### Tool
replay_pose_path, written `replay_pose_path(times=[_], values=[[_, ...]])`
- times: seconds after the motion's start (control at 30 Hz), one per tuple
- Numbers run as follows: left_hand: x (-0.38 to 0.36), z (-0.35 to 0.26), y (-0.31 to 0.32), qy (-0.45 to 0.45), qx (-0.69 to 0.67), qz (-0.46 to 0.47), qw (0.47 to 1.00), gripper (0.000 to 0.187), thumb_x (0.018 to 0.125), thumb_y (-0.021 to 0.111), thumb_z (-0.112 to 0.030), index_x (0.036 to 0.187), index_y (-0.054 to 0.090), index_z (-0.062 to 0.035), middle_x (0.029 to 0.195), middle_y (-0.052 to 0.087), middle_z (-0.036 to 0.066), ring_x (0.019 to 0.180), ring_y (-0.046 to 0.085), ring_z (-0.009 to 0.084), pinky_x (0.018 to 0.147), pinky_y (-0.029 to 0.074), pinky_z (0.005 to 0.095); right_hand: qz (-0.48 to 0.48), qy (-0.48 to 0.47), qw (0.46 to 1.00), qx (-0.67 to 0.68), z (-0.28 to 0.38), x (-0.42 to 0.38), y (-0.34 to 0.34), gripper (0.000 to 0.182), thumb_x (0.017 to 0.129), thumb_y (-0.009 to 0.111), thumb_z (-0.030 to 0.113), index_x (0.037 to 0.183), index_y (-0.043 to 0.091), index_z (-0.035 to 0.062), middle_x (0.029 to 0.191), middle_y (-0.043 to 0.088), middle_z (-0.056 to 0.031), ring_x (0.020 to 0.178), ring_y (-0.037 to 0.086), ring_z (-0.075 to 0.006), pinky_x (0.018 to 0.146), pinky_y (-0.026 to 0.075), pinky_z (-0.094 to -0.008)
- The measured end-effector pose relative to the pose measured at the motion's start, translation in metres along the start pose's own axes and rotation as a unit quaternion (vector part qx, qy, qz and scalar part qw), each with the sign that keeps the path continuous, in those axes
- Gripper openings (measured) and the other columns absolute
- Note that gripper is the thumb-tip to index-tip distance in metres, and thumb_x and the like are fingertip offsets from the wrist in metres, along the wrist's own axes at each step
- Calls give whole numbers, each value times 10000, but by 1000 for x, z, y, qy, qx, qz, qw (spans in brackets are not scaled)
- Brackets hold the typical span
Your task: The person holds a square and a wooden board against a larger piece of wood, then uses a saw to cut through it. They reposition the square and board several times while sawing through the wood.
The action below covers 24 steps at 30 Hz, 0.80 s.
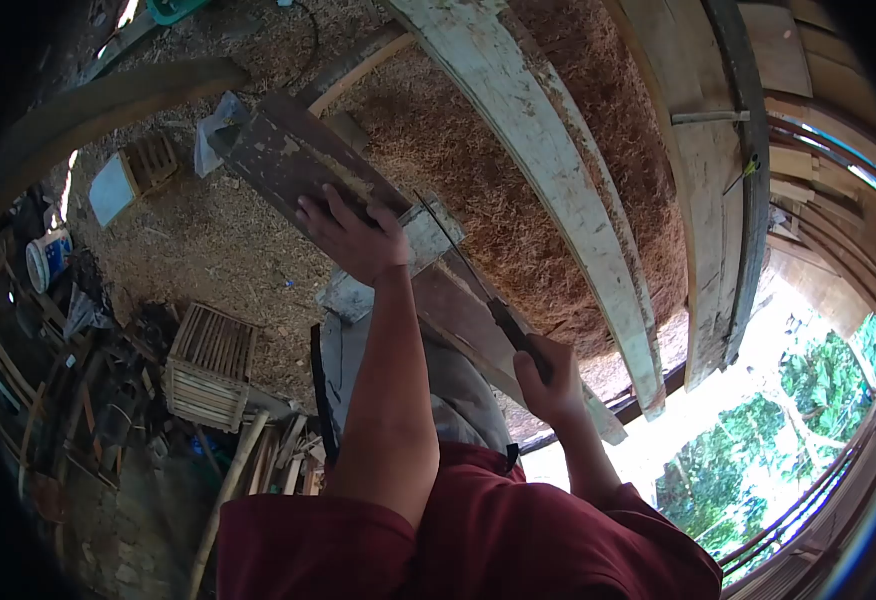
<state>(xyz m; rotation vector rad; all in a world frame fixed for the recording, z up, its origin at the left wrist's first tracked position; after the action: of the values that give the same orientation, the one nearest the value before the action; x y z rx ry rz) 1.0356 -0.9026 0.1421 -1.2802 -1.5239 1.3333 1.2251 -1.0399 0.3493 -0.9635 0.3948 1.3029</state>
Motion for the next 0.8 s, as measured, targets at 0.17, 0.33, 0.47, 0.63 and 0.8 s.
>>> replay_pose_path(times=[0.17, 0.33, 0.47, 0.63, 0.8], values=[[0, 0, 1, 2, -3, -15, 1000, 713, 957, 571, -323, 1621, 403, -125, 1715, 265, 246, 1590, 267, 468, 1277, 328, 603, -44, -25, 998, 23, 13, 52, 28, 343, 962, 617, 114, 1272, 700, -7, 769, 671, -73, 608, 526, -109, 576, 433, -312], [1, 0, -1, -10, -3, -22, 1000, 724, 931, 590, -309, 1614, 420, -140, 1720, 271, 218, 1608, 244, 431, 1302, 305, 565, 32, -98, 995, 0, -7, 12, 7, 599, 963, 549, 81, 1560, 550, 31, 1267, 751, -174, 723, 654, -147, 697, 540, -297], [2, -2, -5, -27, -13, -8, 1000, 733, 904, 604, -292, 1604, 443, -147, 1716, 280, 209, 1618, 220, 424, 1304, 305, 557, 1, -151, 987, -64, -2, 27, 25, 553, 953, 561, 63, 1501, 587, -3, 1331, 735, -223, 1094, 742, -324, 935, 581, -391], [0, 1, -4, -33, -16, -7, 999, 727, 893, 605, -285, 1593, 464, -148, 1715, 285, 201, 1620, 217, 420, 1305, 303, 547, 6, -84, 996, -1, 3, 51, 27, 460, 972, 535, 27, 1416, 641, -34, 1299, 736, -256, 1158, 757, -308, 991, 580, -390], [2, 1, -2, -37, -19, 2, 999, 726, 891, 594, -298, 1591, 468, -152, 1715, 293, 196, 1620, 217, 420, 1310, 289, 540, 23, -73, 997, 27, -10, 19, 7, 485, 956, 526, -11, 1429, 628, -33, 1335, 725, -226, 1237, 721, -289, 1040, 556, -377]])
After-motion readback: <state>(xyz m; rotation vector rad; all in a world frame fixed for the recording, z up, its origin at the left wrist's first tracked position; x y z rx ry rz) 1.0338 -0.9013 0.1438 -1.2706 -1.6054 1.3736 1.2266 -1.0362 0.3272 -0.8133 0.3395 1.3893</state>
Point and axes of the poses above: each hand's wrist, its own x-axis towards the middle knuckle, its own y-axis out of the palm, z = x × y, the point moved 2 cm from there along x, towards the middle knuckle
